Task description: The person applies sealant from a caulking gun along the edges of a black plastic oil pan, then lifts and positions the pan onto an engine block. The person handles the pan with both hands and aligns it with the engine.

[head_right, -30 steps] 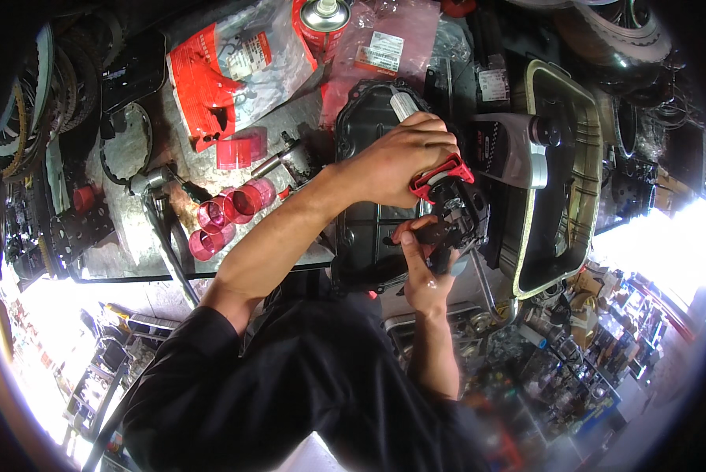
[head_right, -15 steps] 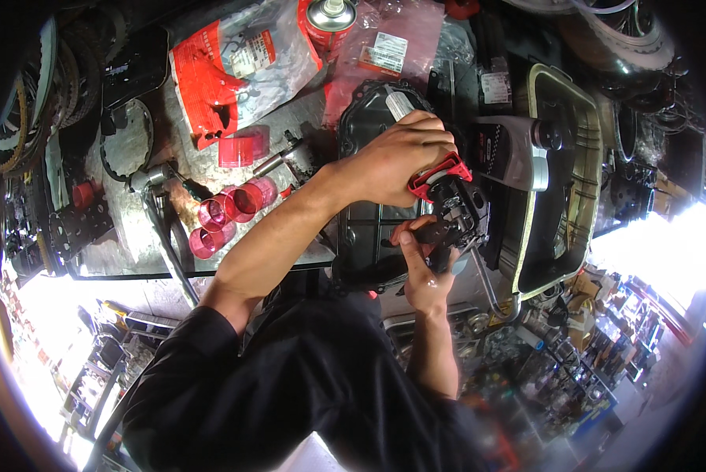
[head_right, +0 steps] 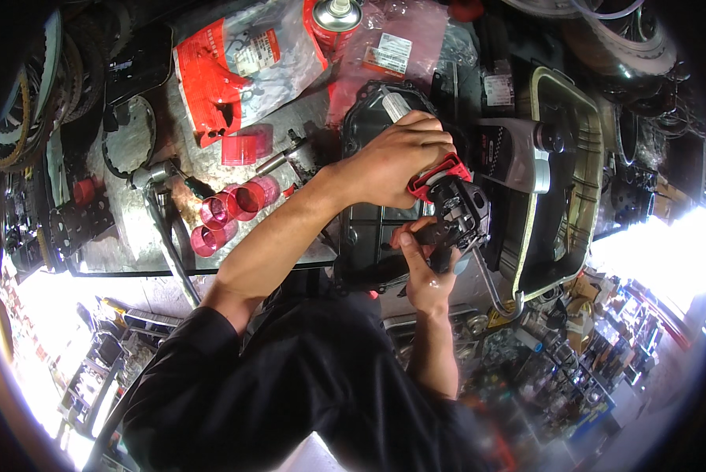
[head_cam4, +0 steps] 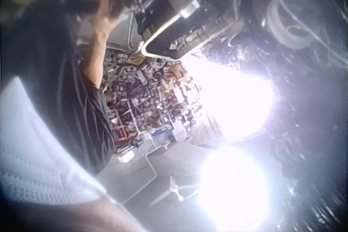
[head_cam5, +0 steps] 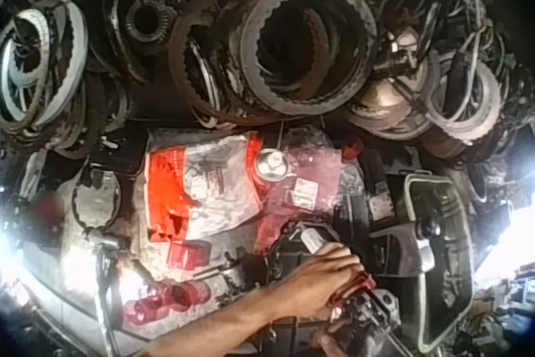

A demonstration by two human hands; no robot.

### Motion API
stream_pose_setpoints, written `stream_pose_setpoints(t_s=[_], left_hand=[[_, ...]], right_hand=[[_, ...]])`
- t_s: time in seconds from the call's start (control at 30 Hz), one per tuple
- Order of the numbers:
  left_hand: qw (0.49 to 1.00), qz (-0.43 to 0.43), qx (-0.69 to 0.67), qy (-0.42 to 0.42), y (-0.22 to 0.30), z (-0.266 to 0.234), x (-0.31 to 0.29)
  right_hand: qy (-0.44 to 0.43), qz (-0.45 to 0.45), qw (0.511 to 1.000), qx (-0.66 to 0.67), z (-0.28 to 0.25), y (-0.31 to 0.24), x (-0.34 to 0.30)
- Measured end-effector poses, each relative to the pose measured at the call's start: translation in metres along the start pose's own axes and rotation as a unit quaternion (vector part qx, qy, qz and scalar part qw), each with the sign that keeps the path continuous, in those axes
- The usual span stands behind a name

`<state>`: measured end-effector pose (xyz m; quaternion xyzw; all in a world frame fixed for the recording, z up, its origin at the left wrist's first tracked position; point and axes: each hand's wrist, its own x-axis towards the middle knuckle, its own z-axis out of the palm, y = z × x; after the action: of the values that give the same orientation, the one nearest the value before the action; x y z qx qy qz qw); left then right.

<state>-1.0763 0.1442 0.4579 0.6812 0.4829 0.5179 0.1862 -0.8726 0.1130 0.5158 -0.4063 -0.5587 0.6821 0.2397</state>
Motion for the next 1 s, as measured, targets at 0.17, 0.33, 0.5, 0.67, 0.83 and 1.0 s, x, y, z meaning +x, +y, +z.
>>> stream_pose_setpoints(t_s=[0.17,0.33,0.5,0.67,0.83,1.0], left_hand=[[1.000,-0.006,0.007,-0.009,0.002,-0.004,-0.003],[1.000,-0.016,0.009,-0.010,0.006,-0.005,-0.005],[1.000,-0.003,0.005,0.010,0.007,-0.003,-0.008],[1.000,-0.005,0.007,0.010,0.008,-0.001,-0.010],[1.000,-0.001,0.016,0.015,0.010,-0.002,-0.014],[1.000,-0.009,0.015,0.006,0.014,-0.002,-0.015]], right_hand=[[0.006,0.004,1.000,0.011,0.002,0.001,-0.002],[0.005,0.009,1.000,-0.004,-0.001,0.001,-0.004],[0.001,0.016,1.000,0.002,-0.001,0.001,-0.007],[-0.003,0.015,1.000,0.007,-0.001,0.001,-0.008],[-0.007,0.011,1.000,-0.013,-0.001,-0.001,-0.010],[0.001,0.019,1.000,0.000,0.000,-0.002,-0.014]])
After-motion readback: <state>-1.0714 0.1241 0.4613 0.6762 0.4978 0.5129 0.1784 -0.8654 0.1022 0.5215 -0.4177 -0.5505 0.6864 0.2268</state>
